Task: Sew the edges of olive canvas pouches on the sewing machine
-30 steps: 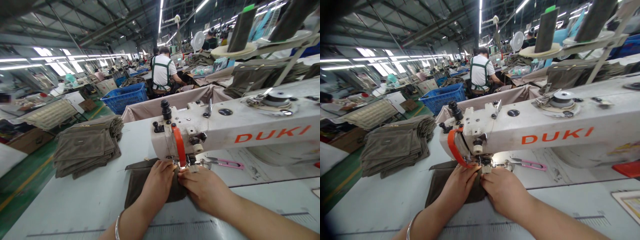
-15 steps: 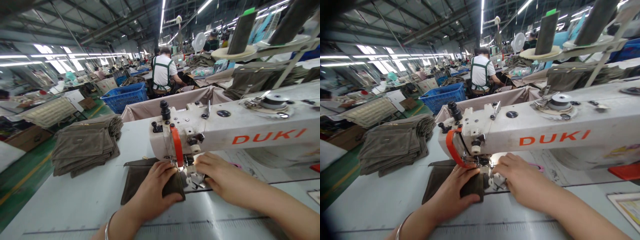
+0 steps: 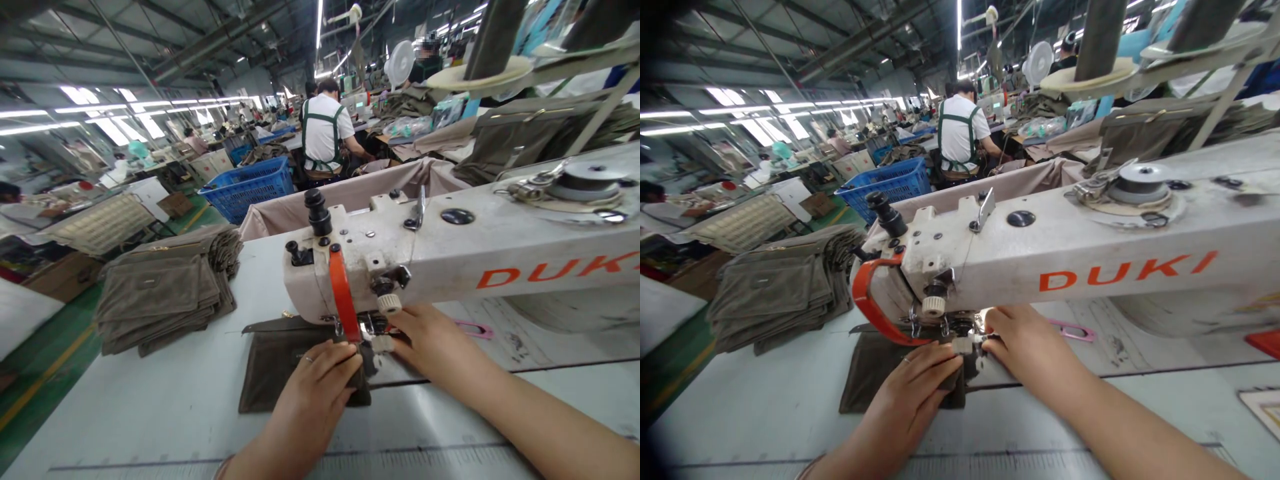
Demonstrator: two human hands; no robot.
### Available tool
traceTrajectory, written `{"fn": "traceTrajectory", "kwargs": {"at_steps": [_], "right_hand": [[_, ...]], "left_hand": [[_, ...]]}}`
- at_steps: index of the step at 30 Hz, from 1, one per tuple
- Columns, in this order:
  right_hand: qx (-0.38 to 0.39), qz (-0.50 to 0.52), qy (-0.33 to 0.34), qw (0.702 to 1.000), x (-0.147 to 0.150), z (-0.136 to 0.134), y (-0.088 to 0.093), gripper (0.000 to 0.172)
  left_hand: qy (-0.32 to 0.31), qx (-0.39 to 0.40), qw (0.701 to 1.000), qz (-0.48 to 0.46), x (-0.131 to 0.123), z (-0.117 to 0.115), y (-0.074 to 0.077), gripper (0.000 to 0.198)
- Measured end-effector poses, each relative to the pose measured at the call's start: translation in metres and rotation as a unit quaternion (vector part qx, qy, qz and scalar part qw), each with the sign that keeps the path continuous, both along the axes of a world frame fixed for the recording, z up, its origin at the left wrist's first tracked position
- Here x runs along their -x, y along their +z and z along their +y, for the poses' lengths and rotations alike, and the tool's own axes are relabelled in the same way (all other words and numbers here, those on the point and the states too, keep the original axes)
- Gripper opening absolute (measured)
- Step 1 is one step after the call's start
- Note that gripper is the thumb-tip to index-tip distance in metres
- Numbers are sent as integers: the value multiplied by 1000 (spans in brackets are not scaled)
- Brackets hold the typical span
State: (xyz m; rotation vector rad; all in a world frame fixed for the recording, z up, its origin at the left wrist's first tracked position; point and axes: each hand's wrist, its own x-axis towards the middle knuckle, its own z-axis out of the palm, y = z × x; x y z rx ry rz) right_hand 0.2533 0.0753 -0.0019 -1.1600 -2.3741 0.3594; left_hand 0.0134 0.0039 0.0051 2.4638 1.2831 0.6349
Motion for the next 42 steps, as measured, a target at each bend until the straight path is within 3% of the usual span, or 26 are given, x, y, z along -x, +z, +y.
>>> {"fn": "traceTrajectory", "kwargs": {"at_steps": [2,4,6,8,14,20,29,42], "right_hand": [[-35,3,14,999,8,-5,-3,9],[-34,18,105,994,13,-14,0,17],[-13,30,201,979,15,-23,4,24],[11,17,248,969,16,-31,7,22],[31,-44,248,967,20,-38,9,12],[51,-16,241,969,20,-37,6,22],[47,19,233,971,13,-27,10,29],[28,9,226,974,10,-24,7,25]], "left_hand": [[34,16,998,-47,2,1,1,37],[52,24,996,-70,4,1,1,37],[31,0,998,-48,4,1,1,39],[-14,-43,999,0,1,0,0,39],[-67,-51,992,98,-8,4,-4,37],[-97,-46,988,113,-6,17,2,30],[-94,-80,989,83,2,17,-2,24],[-96,-81,992,27,1,15,3,23]]}}
